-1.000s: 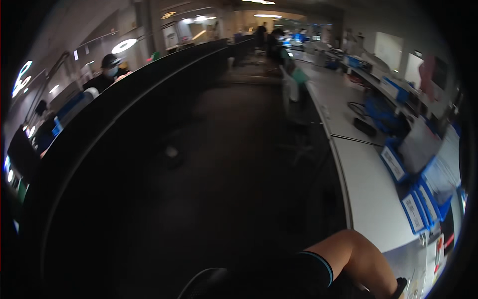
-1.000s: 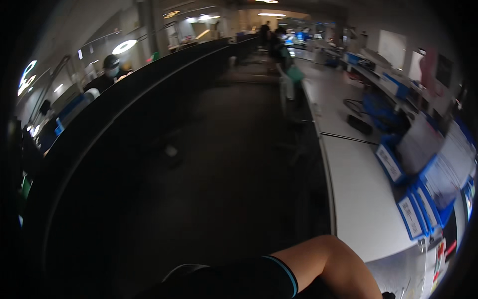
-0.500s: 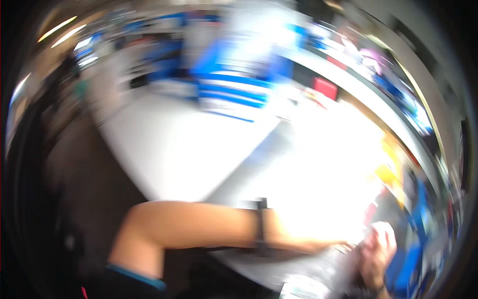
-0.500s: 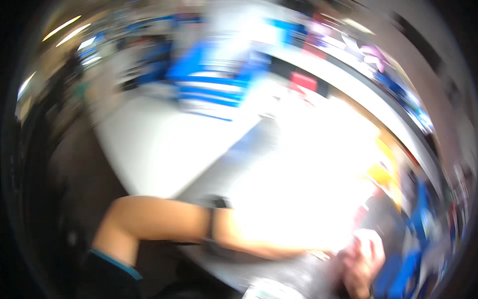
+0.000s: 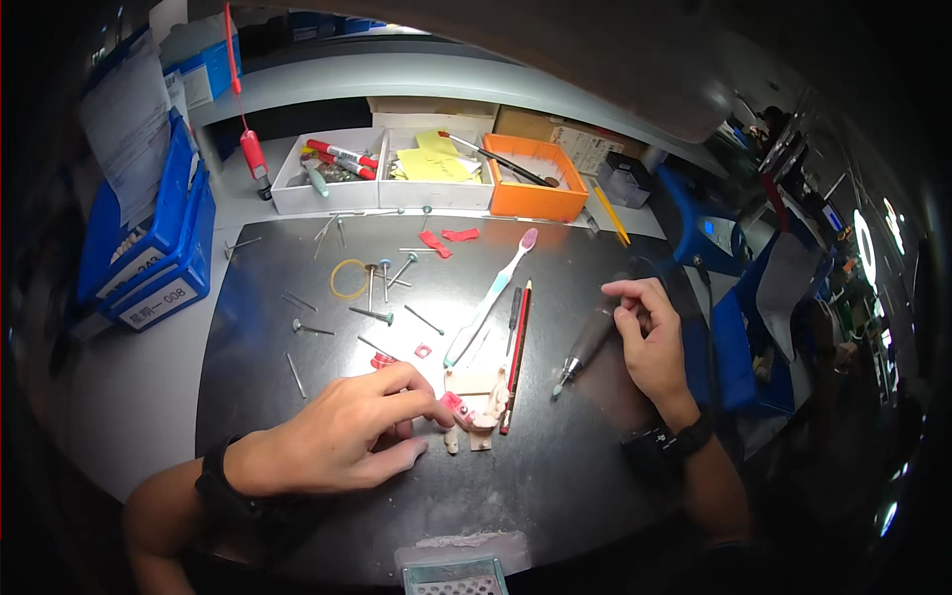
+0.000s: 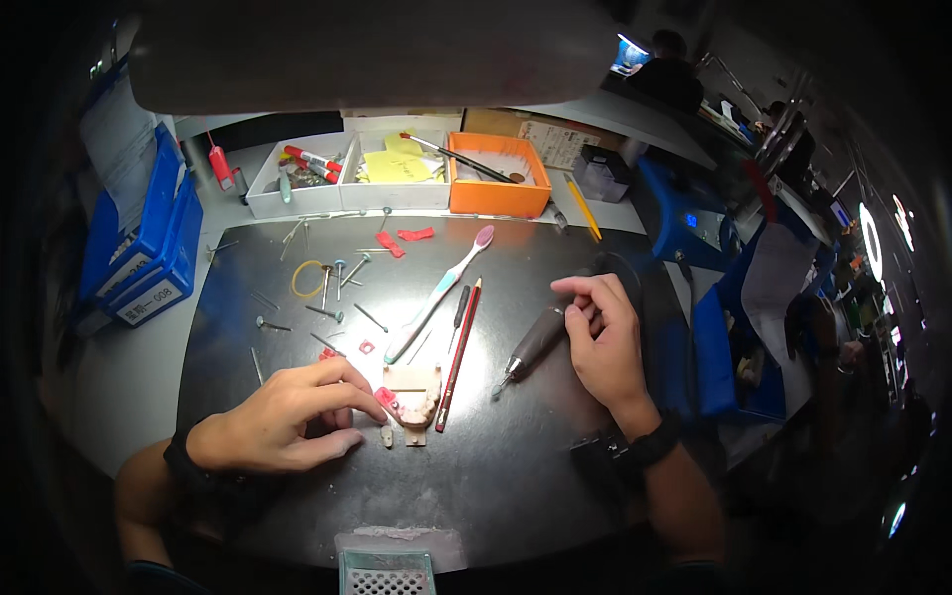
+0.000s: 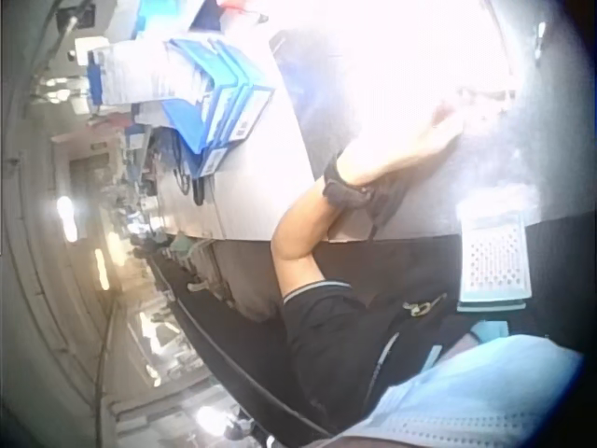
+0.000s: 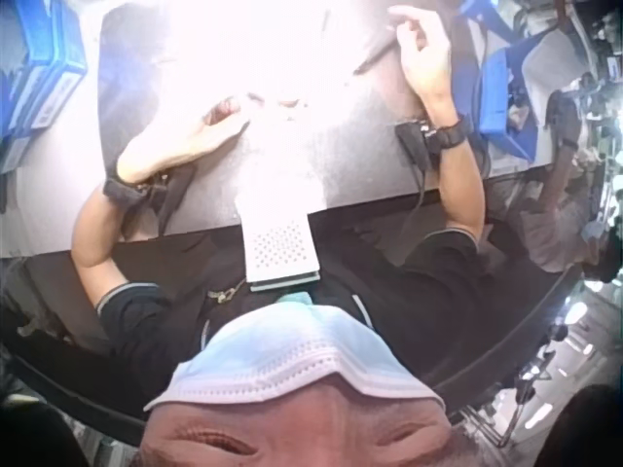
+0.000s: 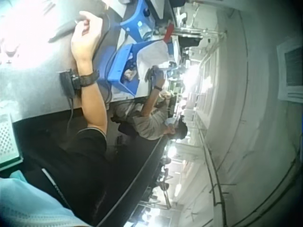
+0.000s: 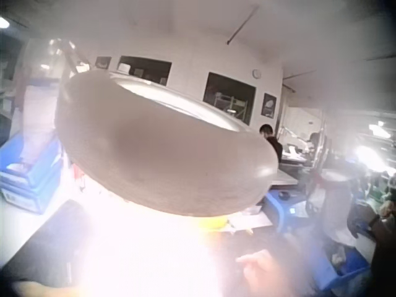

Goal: Use a rotary micromotor tool to grind and shape a dental crown model.

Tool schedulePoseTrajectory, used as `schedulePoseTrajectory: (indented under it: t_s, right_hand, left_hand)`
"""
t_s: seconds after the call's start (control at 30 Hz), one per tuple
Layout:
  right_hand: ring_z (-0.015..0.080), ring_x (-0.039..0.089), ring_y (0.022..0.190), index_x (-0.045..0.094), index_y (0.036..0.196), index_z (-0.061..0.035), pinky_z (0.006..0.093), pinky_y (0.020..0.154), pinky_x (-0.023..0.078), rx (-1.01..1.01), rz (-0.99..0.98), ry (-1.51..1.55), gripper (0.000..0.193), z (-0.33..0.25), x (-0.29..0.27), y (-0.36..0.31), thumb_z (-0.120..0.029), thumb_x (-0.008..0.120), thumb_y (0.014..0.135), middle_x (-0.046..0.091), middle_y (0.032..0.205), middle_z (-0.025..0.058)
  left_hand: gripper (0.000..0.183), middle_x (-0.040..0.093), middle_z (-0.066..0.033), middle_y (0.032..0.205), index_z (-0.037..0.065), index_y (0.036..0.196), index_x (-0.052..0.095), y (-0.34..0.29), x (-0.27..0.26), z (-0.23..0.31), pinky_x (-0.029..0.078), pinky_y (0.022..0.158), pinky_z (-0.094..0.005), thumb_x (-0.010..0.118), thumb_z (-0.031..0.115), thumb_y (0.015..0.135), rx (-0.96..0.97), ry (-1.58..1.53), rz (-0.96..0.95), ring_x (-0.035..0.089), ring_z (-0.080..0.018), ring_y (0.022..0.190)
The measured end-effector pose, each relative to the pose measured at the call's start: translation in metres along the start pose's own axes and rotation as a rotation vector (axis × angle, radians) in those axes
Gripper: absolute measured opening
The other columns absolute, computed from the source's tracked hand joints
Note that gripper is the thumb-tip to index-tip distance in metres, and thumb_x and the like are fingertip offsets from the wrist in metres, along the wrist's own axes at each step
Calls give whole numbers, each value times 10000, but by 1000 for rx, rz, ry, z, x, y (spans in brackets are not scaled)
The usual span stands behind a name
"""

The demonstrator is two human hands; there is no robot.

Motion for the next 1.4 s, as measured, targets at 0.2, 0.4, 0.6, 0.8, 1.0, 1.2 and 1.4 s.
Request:
schedulePoseTrajectory:
  t_s: [0.2,0.4,0.6,0.8,1.0,1.2,1.4]
  right_hand:
    - [340,489,1097,666,1098,-126,401,999,389,-362,-101,-644,452,-9,9,-4,72,509,723,605,1141,100]
    - [315,509,1003,549,1006,-56,420,967,379,-375,-180,-609,296,-12,7,3,3,516,718,552,964,127]
    - [340,542,889,492,1096,-12,414,860,443,-273,-158,-231,374,-57,11,1,-27,534,725,520,939,169]
    - [385,634,895,474,1127,26,428,784,489,-253,-342,138,351,-103,50,-26,-132,641,862,603,943,245]
    - [237,656,981,542,1118,6,368,818,517,-123,-607,444,256,-121,72,-46,-24,640,883,657,1042,146]
    - [87,494,501,521,891,-60,252,452,371,461,-844,803,147,-117,73,-54,-61,667,899,527,654,8]
    - [115,477,466,476,863,-44,260,430,395,463,-847,906,177,-107,80,-63,-47,650,895,494,636,23]
  left_hand:
    - [369,607,-76,990,35,1151,638,0,1,-8,494,680,-251,575,-64,801,-15,-82,33,601,-122,769]
    - [310,618,-57,1020,17,1168,614,3,-11,6,503,797,-249,573,-18,862,-151,-208,149,611,-95,894]
    - [436,626,-122,1107,17,1281,553,25,-17,31,534,840,-331,691,127,881,52,-53,340,625,-199,1071]
    - [399,605,-137,1179,4,1331,446,59,-3,43,423,1059,-422,428,285,1049,205,-795,509,551,-259,1225]
    - [390,305,-2,511,117,741,386,60,8,64,426,532,-339,422,366,1039,193,-1083,481,388,-177,448]
    - [362,524,-69,723,7,898,532,62,5,72,475,675,-337,391,296,1063,304,-1056,466,552,-180,675]
    - [405,648,-151,1006,-58,1091,602,44,-50,30,500,880,-345,375,277,1066,255,-667,520,645,-215,956]
Point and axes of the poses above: each hand's wrist, its own y-axis towards the middle knuckle, its own x-axis out of the palm, z = x × y, the point moved 3 cm from there along y, towards the middle knuckle
